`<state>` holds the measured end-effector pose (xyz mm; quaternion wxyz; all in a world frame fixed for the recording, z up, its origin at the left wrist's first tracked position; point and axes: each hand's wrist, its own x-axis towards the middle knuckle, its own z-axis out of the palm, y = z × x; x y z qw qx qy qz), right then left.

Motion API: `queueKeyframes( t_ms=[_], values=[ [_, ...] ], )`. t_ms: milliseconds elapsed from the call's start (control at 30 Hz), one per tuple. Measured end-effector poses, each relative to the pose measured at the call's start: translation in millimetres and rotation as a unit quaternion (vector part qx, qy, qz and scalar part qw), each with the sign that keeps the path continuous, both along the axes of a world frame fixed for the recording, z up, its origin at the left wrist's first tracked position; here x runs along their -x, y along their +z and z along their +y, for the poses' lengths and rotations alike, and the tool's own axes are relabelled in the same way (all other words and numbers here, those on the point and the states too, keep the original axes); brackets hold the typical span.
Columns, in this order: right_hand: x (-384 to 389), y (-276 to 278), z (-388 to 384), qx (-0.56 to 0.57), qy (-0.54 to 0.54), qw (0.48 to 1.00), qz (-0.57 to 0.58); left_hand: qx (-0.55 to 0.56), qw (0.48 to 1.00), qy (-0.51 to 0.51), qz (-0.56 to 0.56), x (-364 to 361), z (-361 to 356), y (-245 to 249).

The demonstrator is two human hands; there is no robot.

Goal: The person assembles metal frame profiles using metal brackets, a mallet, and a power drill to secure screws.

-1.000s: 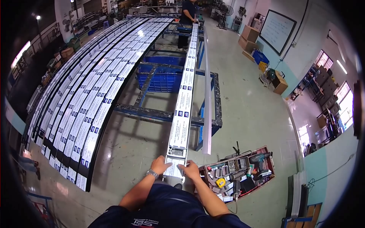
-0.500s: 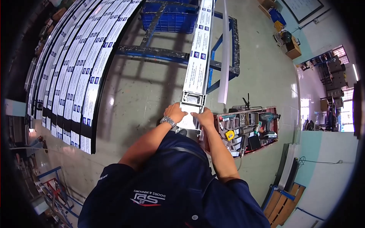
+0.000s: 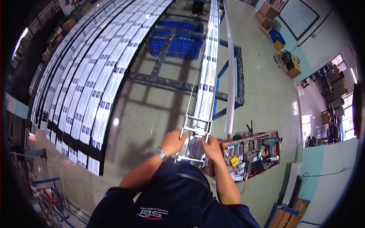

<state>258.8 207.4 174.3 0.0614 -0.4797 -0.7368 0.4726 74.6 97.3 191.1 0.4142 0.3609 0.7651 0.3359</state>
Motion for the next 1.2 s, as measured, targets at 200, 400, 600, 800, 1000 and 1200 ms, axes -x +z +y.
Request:
queueKeyframes(
  t_ms=[200,400,600,800,1000,1200],
  values=[
    [52,-6,-35,0.120,-0.013,0.991,0.061,0.030,0.999,0.005,0.018,46,-30,-11],
    [109,-103,-71,0.117,0.072,0.987,0.085,0.023,0.998,-0.002,0.058,112,-87,-71],
    [178,-131,-102,0.224,0.045,0.964,0.137,0.124,0.989,0.036,0.072,177,-102,-96],
    [186,-120,-110,0.280,0.084,0.940,0.178,0.163,0.982,-0.035,0.086,243,-130,-154],
    [64,-77,-92,0.231,0.094,0.944,0.214,0.198,0.973,0.052,0.111,249,-147,-184],
    [-69,-75,-80,0.202,-0.152,0.961,0.114,0.156,0.969,0.129,0.141,238,-160,-173]
  ],
)
